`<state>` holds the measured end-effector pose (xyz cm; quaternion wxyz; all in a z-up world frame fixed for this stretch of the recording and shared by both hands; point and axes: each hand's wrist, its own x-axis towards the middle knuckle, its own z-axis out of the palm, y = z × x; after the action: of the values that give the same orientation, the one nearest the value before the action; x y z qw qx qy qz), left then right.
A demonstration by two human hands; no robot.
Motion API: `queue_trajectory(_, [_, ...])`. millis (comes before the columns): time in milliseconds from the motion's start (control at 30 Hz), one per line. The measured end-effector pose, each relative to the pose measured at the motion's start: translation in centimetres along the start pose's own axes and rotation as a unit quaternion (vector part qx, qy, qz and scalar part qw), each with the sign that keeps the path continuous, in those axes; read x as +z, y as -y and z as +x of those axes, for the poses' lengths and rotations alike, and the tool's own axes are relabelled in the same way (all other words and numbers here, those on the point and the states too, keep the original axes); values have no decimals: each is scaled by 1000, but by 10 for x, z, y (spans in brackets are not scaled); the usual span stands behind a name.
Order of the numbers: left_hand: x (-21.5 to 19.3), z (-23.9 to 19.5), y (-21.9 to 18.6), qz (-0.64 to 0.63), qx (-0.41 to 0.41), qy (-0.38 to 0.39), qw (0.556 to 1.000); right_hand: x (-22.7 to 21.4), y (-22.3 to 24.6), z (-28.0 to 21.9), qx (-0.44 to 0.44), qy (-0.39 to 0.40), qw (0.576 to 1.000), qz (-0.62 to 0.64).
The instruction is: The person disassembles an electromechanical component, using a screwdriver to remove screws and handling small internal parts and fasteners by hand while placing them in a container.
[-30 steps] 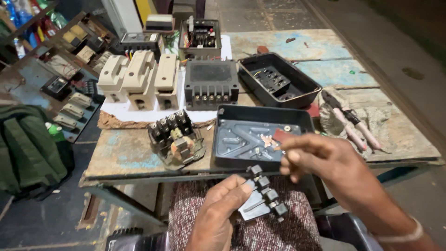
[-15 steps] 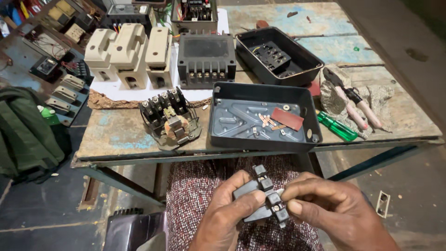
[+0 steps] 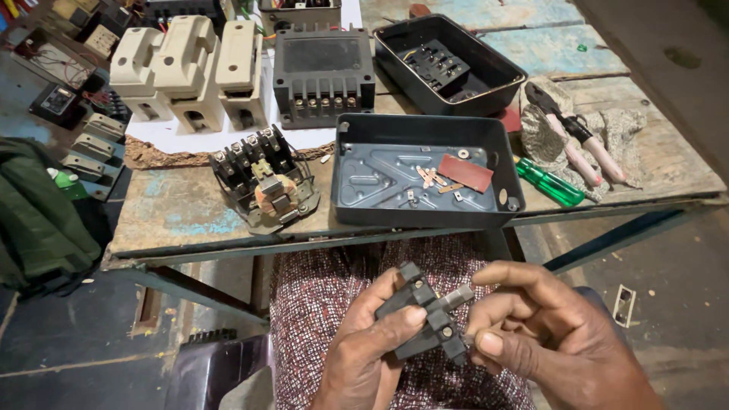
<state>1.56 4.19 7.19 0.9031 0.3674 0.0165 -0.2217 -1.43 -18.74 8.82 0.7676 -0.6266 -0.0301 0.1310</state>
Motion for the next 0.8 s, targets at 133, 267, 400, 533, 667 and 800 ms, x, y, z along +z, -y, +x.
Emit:
queue_trajectory(133, [2,0,-2,14,-14,-1,1000,2,13,1,52,-10,998,-23])
queue_trajectory(267, [7,1,-3,16,-43,2,999,2,29,2,82,21,995,-58])
queue_trajectory(400, [9,3,-4,45,-41,36,998,-4,45,6,69,93,989,-95])
queue_trajectory(533, [8,6,0,56,-56,44,996,-7,53,11,34,145,975,-164])
queue_trajectory(667, [9,9,2,58,-42,40,997,-6,55,15,18,140,973,-184])
queue_trajectory(800, [12,11,0,51,-52,4,997,0,44,8,10,80,987,-136])
